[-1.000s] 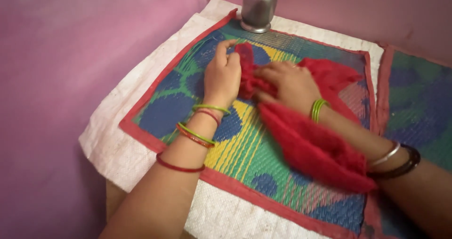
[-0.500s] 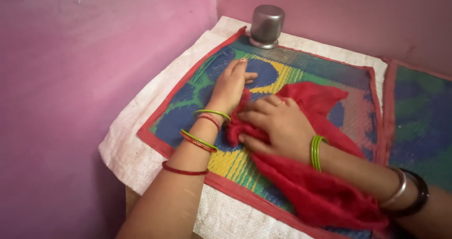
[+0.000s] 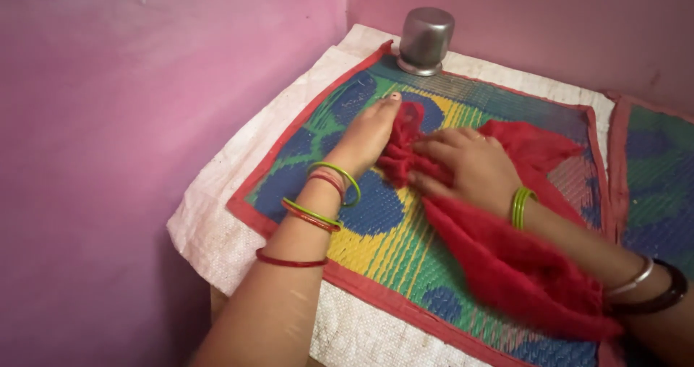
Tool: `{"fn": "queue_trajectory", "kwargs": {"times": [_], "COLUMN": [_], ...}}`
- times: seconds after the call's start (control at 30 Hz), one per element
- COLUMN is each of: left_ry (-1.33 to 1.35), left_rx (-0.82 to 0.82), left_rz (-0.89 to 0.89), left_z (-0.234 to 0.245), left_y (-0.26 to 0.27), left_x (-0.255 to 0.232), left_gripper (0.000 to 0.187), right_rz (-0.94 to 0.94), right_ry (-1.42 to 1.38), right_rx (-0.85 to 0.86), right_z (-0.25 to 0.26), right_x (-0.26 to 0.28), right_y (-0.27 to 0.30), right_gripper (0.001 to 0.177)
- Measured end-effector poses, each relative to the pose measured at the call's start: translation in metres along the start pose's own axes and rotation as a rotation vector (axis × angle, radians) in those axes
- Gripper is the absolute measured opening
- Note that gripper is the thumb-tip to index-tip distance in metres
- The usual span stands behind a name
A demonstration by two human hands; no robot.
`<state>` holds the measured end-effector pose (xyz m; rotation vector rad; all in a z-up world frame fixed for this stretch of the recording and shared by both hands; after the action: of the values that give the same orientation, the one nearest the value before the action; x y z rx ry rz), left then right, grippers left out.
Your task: The person wipes a small metal cup with a red cloth, then wipes a patterned mat on a table. The person uses the cloth to clean both the cup and the mat surface.
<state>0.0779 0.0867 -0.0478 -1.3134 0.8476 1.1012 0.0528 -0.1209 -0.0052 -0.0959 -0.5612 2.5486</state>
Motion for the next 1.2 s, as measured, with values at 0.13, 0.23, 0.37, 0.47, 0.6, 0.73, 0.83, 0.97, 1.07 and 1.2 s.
{"fn": "queue_trajectory", "kwargs": {"times": [0.13,0.23,0.37,0.47,0.6,0.73,0.83,0.97,1.07,1.2], "left_ry": [-0.099,-0.085,-0.115,-0.570,-0.990,-1.197,-1.245,-1.197,-1.159,-1.109], "left_rx": [-0.021,-0.032,-0.103,-0.182,-0.266,-0.312,-0.256,-0.167,-0.165,-0.215], "left_rz": [0.037,0.132,0.058,-0.166,-0.038,0.076,0.144,0.275,0.302,0.280], "left_z": [-0.006,-0.012,-0.012,-0.002,0.017,0.028,0.029,0.023,0.023,0.022], "left_y": [-0.003,0.003,0.012,0.045,0.136,0.201,0.221,0.223,0.221,0.224], "left_x": [0.002,-0.013,-0.008,-0.022,-0.088,-0.083,-0.093,-0.115,-0.120,-0.120], "left_gripper": [0.065,0.062,0.053,0.042,0.034,0.057,0.079,0.109,0.117,0.122], "right_rz": [0.190,0.314,0.351,0.401,0.257,0.238,0.240,-0.003,0.071,0.067], "right_ry": [-0.065,-0.163,-0.258,-0.152,0.044,-0.059,0.098,0.029,-0.075,-0.151], "right_rx": [0.038,0.060,0.087,-0.124,-0.188,-0.022,-0.137,0.096,0.114,0.190], "right_z": [0.016,0.016,0.008,0.004,0.004,-0.011,-0.016,0.005,-0.003,0.003], "right_x": [0.042,0.060,0.051,0.050,0.047,0.033,0.045,0.074,0.073,0.109], "right_y": [0.008,0.009,0.010,0.014,0.015,0.014,0.021,0.018,0.004,-0.029], "right_gripper": [0.043,0.041,0.035,0.042,0.041,0.038,0.046,0.055,0.049,0.068]}}
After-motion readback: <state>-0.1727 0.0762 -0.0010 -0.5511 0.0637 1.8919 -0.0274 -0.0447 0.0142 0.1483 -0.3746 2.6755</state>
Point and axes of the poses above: each hand's wrist, its own y-axis away from the middle knuckle, its own z-axis out of the back of the hand, x = y × z, the point moved 1 cm from there along -y, towards the middle knuckle, and after that the axes turned 4 degrees about x, right-handed, at the moved point
